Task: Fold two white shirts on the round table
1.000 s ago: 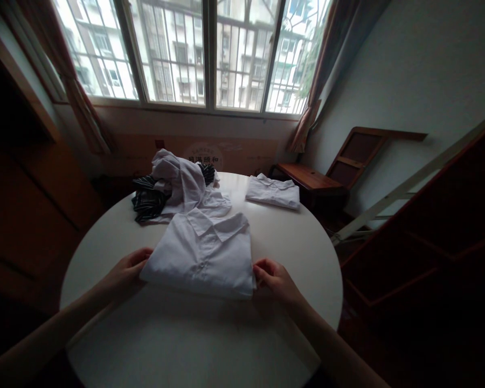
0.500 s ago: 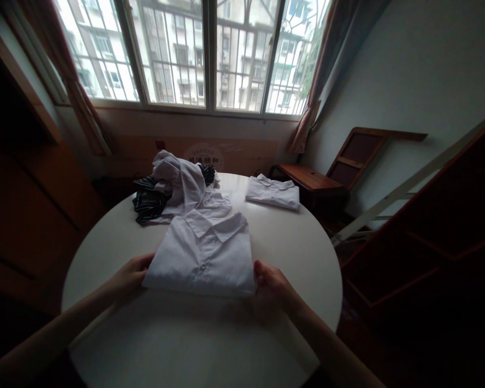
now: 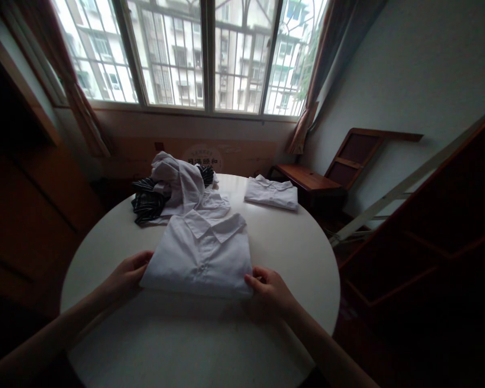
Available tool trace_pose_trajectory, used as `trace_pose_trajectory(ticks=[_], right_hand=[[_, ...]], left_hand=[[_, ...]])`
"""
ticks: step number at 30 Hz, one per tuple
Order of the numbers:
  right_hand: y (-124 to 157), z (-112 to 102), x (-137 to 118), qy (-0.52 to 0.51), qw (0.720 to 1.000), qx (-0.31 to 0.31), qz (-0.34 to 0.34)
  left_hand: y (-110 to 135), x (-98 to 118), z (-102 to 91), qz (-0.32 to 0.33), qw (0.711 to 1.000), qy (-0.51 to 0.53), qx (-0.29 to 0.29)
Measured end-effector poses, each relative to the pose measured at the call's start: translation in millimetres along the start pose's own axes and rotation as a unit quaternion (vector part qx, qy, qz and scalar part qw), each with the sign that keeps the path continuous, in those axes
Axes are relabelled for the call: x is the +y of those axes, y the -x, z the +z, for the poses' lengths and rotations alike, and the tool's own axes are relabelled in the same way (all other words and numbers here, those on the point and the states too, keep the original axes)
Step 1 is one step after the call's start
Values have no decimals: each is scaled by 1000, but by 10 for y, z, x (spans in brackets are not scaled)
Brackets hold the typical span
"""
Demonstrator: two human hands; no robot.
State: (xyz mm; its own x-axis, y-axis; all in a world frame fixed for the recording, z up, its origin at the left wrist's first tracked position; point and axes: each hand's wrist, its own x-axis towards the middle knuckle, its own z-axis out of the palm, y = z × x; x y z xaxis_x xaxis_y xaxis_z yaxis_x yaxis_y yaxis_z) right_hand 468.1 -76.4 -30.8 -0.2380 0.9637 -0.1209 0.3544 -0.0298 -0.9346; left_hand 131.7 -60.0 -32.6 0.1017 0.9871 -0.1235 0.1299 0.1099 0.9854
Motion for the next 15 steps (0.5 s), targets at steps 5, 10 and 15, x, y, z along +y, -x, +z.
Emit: trace_pose_trajectory(ticks=[5, 10, 15], right_hand=[[10, -32, 23, 38, 998, -5, -43], [30, -83, -38, 29, 995, -73, -57], [7, -82, -38, 6, 997, -68, -45]], left_hand=[[55, -10, -99, 18, 997, -64, -35], [63, 1, -179, 53, 988, -117, -90], [0, -7, -179, 4, 991, -97, -93]])
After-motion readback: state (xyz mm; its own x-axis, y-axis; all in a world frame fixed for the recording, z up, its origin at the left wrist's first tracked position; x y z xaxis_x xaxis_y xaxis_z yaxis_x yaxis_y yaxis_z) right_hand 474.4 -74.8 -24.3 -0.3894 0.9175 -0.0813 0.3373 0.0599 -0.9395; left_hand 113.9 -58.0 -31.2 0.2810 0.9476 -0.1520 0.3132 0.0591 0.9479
